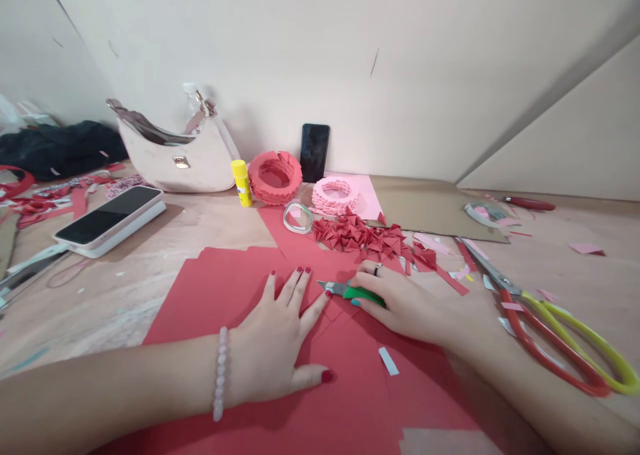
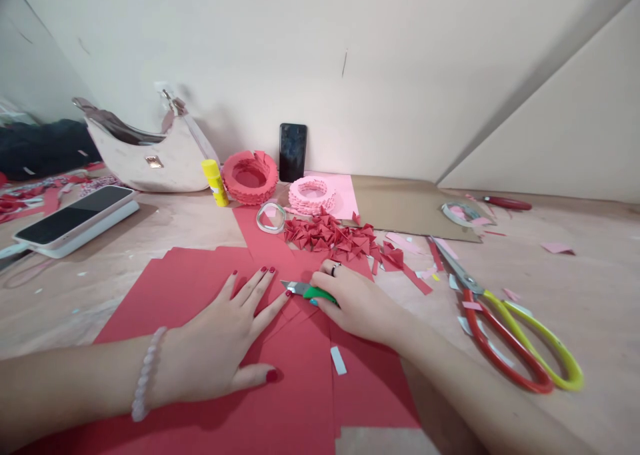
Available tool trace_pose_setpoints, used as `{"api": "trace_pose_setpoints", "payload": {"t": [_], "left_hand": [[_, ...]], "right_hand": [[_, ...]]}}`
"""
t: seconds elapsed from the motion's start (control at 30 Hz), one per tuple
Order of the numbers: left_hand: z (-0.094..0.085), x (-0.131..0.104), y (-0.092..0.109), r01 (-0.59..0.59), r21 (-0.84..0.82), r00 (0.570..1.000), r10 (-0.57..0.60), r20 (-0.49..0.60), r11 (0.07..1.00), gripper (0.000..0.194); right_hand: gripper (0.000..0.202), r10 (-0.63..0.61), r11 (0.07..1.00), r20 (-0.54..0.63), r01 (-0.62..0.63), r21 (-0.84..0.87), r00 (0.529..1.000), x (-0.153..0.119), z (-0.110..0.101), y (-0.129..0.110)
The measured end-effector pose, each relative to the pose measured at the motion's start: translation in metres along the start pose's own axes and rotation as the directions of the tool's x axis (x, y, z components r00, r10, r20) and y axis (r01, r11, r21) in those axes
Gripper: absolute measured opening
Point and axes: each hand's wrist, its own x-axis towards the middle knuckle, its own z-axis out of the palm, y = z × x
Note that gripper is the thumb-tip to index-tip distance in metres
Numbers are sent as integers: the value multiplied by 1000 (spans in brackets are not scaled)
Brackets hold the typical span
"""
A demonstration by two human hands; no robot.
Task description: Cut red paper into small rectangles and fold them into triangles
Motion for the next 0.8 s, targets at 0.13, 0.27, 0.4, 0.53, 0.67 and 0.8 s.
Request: {"api": "trace_pose_setpoints", "payload": {"t": [0.13, 0.27, 0.4, 0.53, 0.67, 0.8], "left_hand": [[0, 0, 0, -9, -10, 1000, 9, -11, 1000, 83], [-1, 0, 0, -7, -8, 1000, 8, 15, 1000, 84], [1, -1, 0, 2, 10, 1000, -2, 8, 1000, 84], [2, -2, 0, 1, 13, 999, -1, -33, 1000, 82], [2, -1, 1, 12, 24, 1000, -12, 4, 1000, 83], [8, 1, 1, 12, 4, 999, -12, -51, 1000, 85]], "right_hand": [[12, 9, 1000, -8, -9, -8, 1000, 0, 1, 4], [12, 16, 999, -5, -17, -35, 1000, 1, 0, -2], [13, 45, 993, -60, -51, -102, 997, 1, -1, -11], [13, 47, 991, -74, -56, -122, 996, 1, 0, -7], [13, 63, 986, -116, -80, -150, 991, 2, 2, 2], [18, -58, 969, -287, -15, -245, 956, 2, 10, 3]]}}
